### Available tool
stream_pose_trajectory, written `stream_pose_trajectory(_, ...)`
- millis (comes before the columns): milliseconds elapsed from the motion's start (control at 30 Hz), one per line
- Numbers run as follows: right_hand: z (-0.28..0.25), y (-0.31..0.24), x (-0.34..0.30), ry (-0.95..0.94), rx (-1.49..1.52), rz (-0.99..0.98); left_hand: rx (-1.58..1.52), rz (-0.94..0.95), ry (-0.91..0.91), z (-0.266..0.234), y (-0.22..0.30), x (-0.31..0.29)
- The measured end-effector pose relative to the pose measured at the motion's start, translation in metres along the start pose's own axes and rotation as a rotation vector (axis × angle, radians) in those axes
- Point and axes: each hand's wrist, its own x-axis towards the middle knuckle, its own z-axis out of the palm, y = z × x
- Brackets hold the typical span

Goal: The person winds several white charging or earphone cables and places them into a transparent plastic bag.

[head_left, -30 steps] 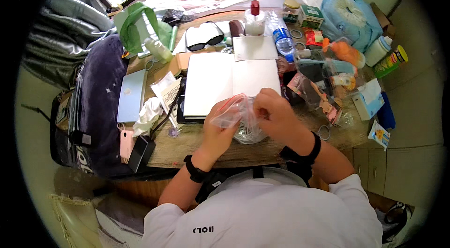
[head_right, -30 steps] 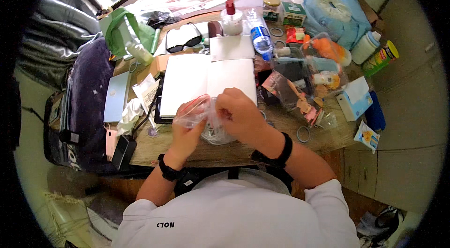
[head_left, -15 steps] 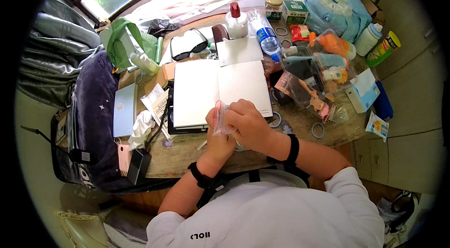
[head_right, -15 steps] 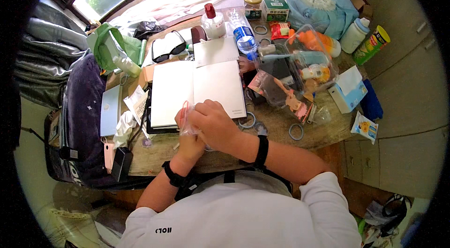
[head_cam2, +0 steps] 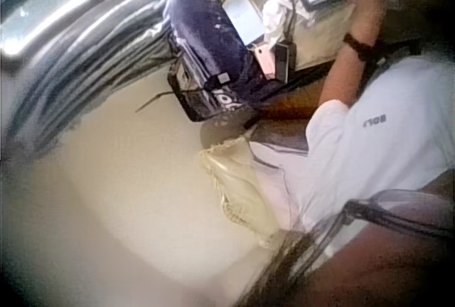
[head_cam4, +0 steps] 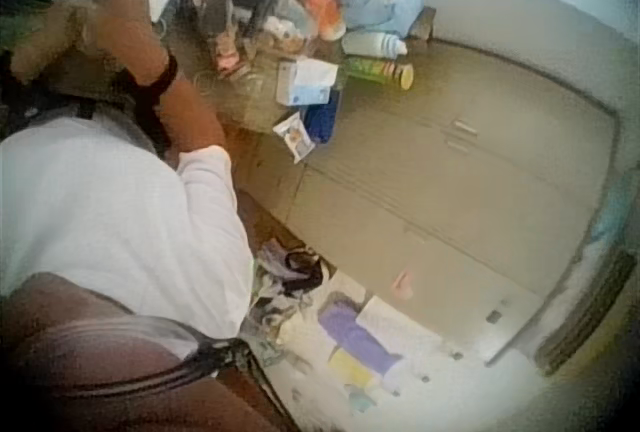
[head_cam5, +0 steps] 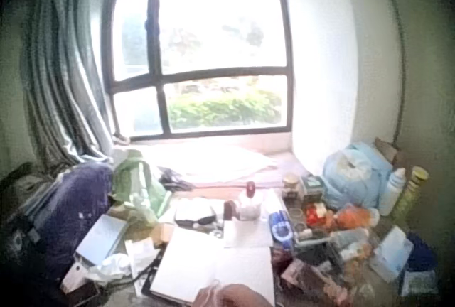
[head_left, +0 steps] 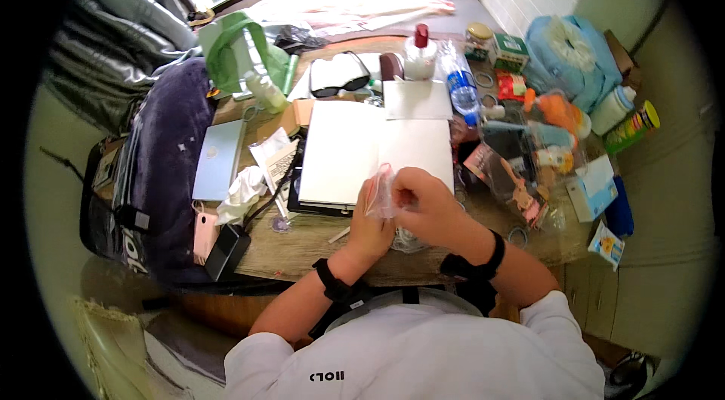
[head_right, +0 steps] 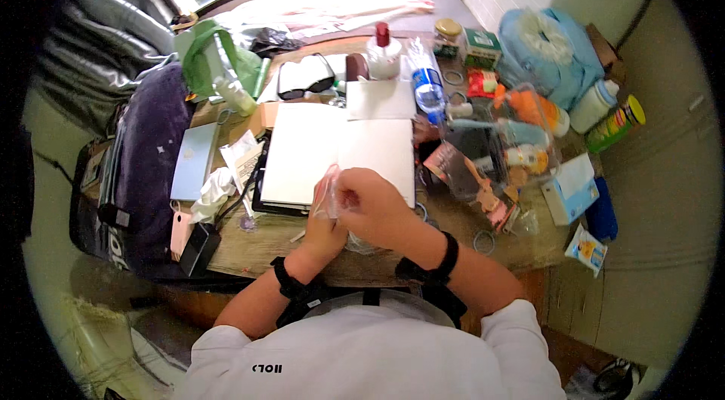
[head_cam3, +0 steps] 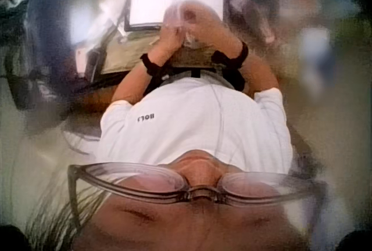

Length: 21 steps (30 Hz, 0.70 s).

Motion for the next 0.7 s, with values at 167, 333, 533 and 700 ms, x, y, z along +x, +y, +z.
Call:
stream_pose_trajectory(167,-0.043,-0.009,0.004,-0.194,0.228,0.300,-0.391,-0.052,0.016,-0.035,0.006,0.001)
stream_pose_trajectory(333,-0.078,-0.021,0.018,-0.230,0.260,0.405,-0.722,-0.252,0.078,-0.062,0.001,-0.008)
stream_pose_trajectory(533,-0.096,-0.025,0.038,-0.314,0.202,0.344,-0.826,-0.093,0.198,-0.089,-0.005,0.012)
stream_pose_trajectory(700,-0.095,-0.012,0.048,-0.190,0.241,0.369,-0.903,-0.085,0.208,-0.090,-0.014,0.039)
